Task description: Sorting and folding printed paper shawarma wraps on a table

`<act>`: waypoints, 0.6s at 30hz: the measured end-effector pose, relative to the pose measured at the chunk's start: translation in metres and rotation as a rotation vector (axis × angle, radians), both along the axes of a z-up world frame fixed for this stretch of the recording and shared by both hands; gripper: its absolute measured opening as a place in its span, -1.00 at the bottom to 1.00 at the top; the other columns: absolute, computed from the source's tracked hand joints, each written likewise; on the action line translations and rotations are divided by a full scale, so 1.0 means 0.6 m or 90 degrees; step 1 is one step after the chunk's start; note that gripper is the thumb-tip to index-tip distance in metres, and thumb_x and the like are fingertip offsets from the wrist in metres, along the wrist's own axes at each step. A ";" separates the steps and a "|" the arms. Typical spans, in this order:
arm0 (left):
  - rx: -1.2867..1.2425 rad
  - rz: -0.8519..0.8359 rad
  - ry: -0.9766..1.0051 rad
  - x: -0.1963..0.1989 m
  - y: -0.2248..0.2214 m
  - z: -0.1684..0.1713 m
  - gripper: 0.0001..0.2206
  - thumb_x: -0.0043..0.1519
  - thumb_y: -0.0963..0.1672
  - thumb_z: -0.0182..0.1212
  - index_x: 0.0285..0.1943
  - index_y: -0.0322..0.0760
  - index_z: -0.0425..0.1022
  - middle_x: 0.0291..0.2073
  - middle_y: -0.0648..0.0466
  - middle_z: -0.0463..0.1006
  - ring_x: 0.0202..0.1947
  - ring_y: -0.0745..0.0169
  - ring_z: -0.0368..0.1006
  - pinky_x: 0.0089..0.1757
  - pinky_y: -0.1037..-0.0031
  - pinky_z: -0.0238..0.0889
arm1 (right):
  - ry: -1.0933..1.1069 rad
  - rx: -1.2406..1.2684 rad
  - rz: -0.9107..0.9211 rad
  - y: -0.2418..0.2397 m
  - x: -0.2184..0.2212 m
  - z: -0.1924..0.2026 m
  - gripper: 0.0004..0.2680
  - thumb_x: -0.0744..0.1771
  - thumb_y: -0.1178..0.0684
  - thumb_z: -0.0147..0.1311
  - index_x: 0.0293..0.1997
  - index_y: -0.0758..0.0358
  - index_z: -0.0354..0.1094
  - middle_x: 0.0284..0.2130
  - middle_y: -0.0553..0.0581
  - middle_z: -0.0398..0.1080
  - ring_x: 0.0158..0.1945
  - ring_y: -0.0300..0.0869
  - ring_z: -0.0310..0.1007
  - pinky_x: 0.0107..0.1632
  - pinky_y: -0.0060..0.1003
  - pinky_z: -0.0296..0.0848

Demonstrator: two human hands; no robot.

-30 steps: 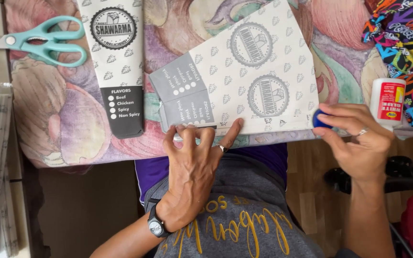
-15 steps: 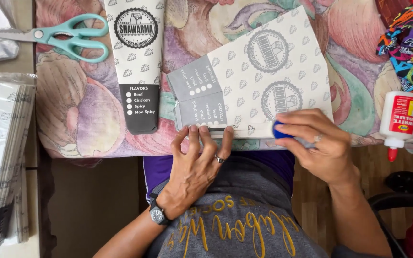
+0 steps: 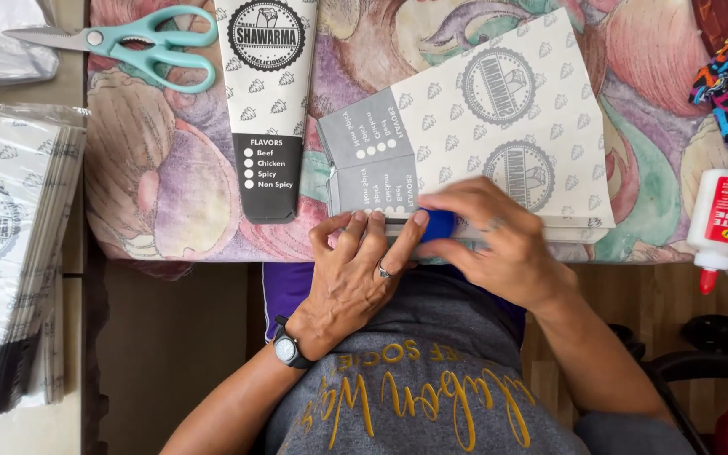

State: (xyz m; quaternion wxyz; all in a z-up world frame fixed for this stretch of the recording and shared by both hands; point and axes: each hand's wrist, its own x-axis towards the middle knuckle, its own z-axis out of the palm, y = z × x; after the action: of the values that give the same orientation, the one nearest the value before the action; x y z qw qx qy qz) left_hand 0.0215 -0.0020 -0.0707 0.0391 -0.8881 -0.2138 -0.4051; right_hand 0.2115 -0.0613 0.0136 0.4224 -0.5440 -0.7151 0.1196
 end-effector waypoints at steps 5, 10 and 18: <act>-0.003 0.033 0.027 -0.001 0.001 0.023 -0.63 0.36 -0.04 0.08 0.35 -0.08 0.46 -0.11 -0.13 0.49 -0.11 -0.03 0.40 -0.05 0.08 0.45 | -0.066 0.070 -0.005 0.036 -0.035 0.009 -0.57 0.27 0.19 0.39 0.22 0.50 0.30 -0.18 0.28 0.52 -0.06 0.09 0.59 -0.01 -0.03 0.62; -0.065 0.023 -0.005 -0.003 -0.001 0.040 -0.52 0.30 0.07 0.21 0.40 -0.01 0.43 -0.04 -0.13 0.39 -0.06 -0.11 0.35 -0.06 0.08 0.38 | -0.207 0.166 -0.087 -0.031 0.003 -0.014 -0.64 0.31 -0.09 0.28 0.09 0.40 0.47 -0.10 0.30 0.46 -0.02 0.15 0.50 0.01 0.07 0.53; -0.105 -0.115 -0.177 0.070 -0.026 0.053 -0.79 0.27 -0.19 0.36 0.00 -0.51 0.58 -0.04 -0.32 0.56 -0.06 -0.35 0.54 -0.14 0.12 0.41 | -0.331 0.208 -0.235 -0.085 0.027 -0.078 -0.85 0.38 -0.03 0.23 -0.08 0.18 0.63 -0.15 0.05 0.58 -0.05 -0.07 0.50 0.19 -0.02 0.31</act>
State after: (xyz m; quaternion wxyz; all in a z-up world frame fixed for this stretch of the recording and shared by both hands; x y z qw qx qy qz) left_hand 0.0632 -0.0176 -0.0388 -0.1001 -0.8394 -0.1686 -0.5069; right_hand 0.2275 -0.1125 -0.0332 0.3226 -0.6014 -0.6979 -0.2171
